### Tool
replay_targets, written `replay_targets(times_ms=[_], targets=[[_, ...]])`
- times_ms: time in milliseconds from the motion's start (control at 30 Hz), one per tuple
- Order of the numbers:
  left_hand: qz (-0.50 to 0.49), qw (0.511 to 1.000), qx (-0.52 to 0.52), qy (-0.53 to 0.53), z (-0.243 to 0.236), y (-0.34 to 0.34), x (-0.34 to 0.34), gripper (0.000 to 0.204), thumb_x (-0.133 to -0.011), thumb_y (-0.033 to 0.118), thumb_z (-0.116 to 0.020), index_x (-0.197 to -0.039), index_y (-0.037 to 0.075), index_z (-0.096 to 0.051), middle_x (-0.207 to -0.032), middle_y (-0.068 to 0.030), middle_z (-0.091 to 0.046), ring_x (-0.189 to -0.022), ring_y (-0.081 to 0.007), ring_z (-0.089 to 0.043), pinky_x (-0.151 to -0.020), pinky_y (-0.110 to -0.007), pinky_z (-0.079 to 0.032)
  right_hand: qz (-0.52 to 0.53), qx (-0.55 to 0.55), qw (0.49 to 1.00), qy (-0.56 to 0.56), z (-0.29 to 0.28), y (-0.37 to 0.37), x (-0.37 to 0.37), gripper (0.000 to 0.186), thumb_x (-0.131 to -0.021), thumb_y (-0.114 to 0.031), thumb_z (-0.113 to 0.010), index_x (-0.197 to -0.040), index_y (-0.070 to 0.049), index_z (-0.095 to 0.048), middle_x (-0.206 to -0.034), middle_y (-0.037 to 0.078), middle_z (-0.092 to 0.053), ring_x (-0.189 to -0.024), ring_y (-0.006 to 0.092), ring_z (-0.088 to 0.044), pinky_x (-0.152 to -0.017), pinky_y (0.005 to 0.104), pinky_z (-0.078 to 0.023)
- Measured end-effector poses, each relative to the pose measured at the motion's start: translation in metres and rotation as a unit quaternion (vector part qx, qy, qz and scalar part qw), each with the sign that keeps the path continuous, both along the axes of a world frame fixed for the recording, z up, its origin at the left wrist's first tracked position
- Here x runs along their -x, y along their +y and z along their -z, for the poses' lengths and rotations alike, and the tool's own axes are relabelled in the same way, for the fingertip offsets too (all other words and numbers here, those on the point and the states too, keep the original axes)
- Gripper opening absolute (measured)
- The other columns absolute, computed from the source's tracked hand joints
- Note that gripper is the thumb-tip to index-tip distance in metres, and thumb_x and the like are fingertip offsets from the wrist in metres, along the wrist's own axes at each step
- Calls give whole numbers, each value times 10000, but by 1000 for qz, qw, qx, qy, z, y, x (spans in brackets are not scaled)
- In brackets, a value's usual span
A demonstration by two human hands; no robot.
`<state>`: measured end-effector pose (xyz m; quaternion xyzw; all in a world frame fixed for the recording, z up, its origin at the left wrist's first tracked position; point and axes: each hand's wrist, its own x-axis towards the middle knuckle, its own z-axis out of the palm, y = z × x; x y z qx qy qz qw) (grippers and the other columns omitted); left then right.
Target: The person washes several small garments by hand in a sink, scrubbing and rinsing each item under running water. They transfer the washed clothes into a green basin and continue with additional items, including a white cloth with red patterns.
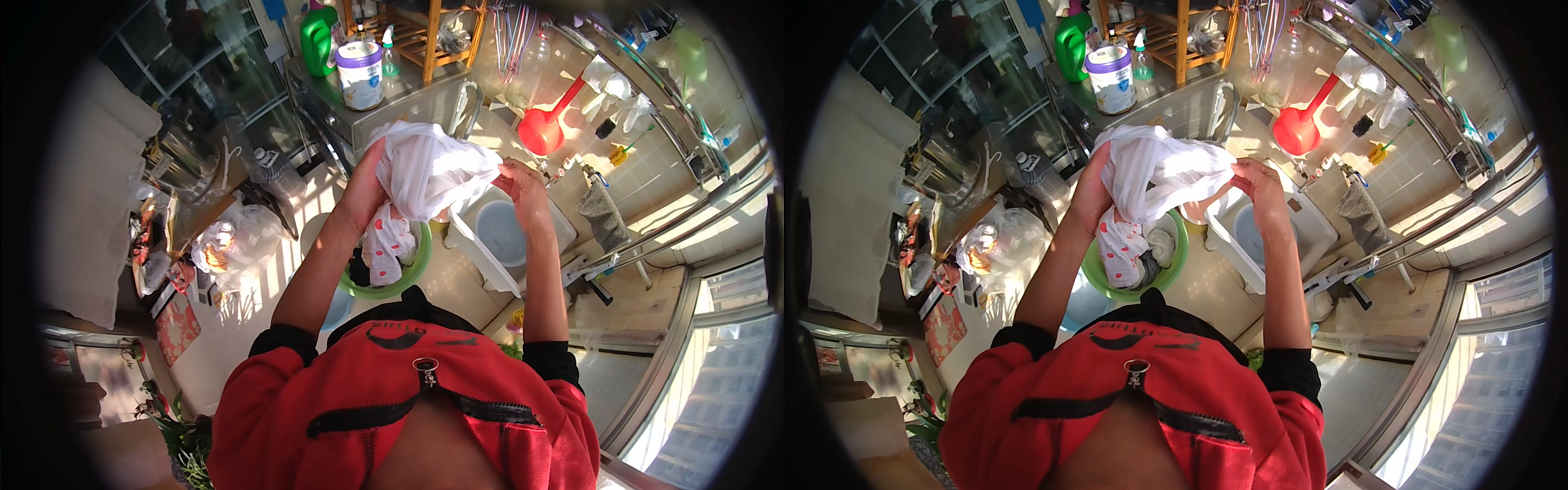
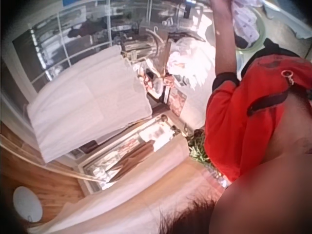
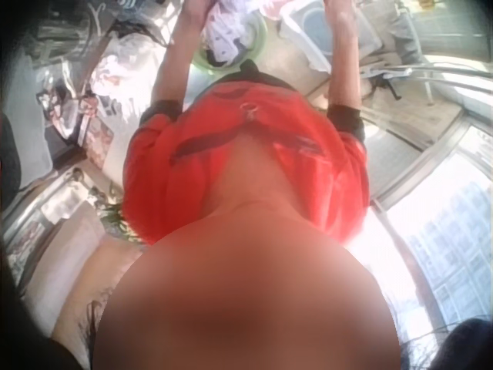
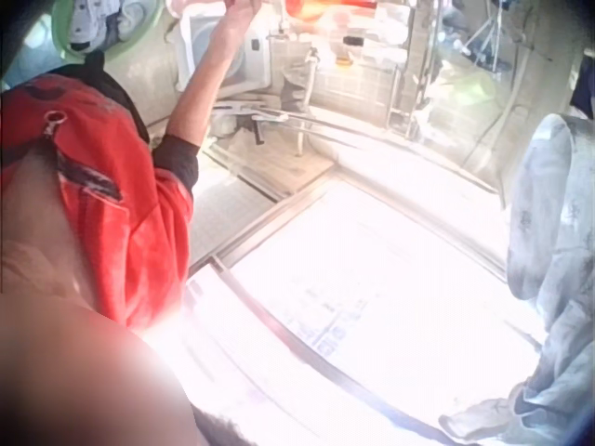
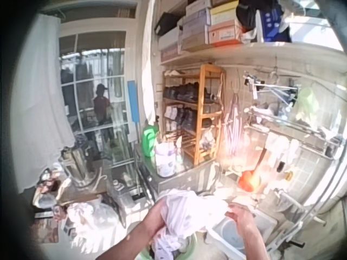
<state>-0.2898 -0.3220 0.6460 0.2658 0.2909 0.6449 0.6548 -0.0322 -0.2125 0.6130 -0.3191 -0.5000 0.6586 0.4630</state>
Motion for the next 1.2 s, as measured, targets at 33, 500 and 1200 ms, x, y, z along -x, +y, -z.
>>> replay_targets(times_ms=[33,500,1200], targets=[[6,1000,18,-13,-4,0,-1,552,-1006,485,-368,-1380,91,-467,-1324,-72,-564,-1172,-226,-564,-1014,-376,-442,0,16,1000,10,4,0,0,207,-902,-172,-611,-993,4,-672,-907,45,-664,-821,123,-619,-810,288,-513],[88,988,109,69,-13,9,15,431,-970,376,-483,-1230,48,-586,-1167,-92,-657,-1036,-212,-646,-913,-363,-521,-213,-78,973,-43,-12,-14,31,231,-909,-116,-639,-1118,-16,-636,-981,21,-675,-946,141,-623,-905,296,-468],[180,982,56,18,-5,19,9,514,-1007,453,-419,-1305,54,-547,-1175,-82,-663,-1009,-205,-662,-928,-361,-519,-142,146,978,40,-3,-36,55,294,-963,-287,-615,-1101,-30,-658,-922,-14,-633,-906,75,-574,-843,242,-449]])
